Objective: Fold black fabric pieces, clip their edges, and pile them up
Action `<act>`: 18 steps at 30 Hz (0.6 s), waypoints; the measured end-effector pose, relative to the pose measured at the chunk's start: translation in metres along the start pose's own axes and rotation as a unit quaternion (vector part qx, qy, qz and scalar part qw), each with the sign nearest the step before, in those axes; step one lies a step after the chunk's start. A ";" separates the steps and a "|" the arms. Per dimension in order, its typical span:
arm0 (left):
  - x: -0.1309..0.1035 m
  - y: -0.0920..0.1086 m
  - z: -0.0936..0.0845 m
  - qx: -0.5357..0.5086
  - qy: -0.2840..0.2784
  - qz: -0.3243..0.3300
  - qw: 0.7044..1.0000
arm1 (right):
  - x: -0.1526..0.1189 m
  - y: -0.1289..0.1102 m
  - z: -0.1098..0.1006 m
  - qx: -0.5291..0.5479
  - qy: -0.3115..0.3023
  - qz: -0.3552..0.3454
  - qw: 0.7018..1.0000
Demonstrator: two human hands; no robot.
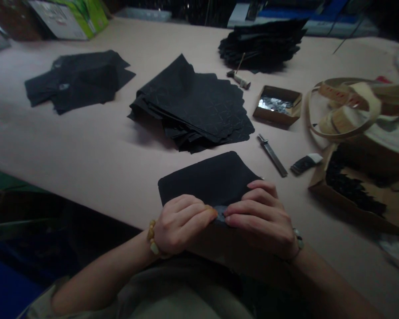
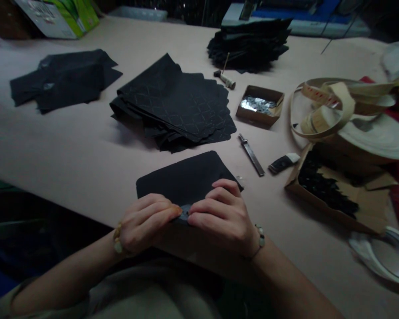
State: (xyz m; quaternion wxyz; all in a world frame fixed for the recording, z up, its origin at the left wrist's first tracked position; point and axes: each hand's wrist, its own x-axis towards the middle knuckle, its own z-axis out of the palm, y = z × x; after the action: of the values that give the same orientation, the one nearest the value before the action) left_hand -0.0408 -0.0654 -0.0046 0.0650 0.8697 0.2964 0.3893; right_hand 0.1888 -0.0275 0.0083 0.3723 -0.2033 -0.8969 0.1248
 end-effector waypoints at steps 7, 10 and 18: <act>0.011 0.005 -0.001 0.026 0.044 0.019 0.998 | 0.001 -0.002 0.002 0.007 0.044 0.017 0.999; 0.018 0.005 0.006 0.020 0.066 0.008 0.998 | 0.001 -0.003 0.002 -0.021 0.055 0.006 0.998; 0.029 -0.013 -0.007 0.041 -0.050 -0.024 0.998 | 0.033 -0.011 0.009 -0.026 0.058 0.013 0.998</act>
State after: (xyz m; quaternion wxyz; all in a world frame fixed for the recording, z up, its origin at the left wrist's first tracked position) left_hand -0.0366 -0.0386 0.0144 0.0534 0.8828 0.3292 0.3309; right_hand 0.1586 -0.0234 0.0269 0.4167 -0.2314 -0.8741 0.0938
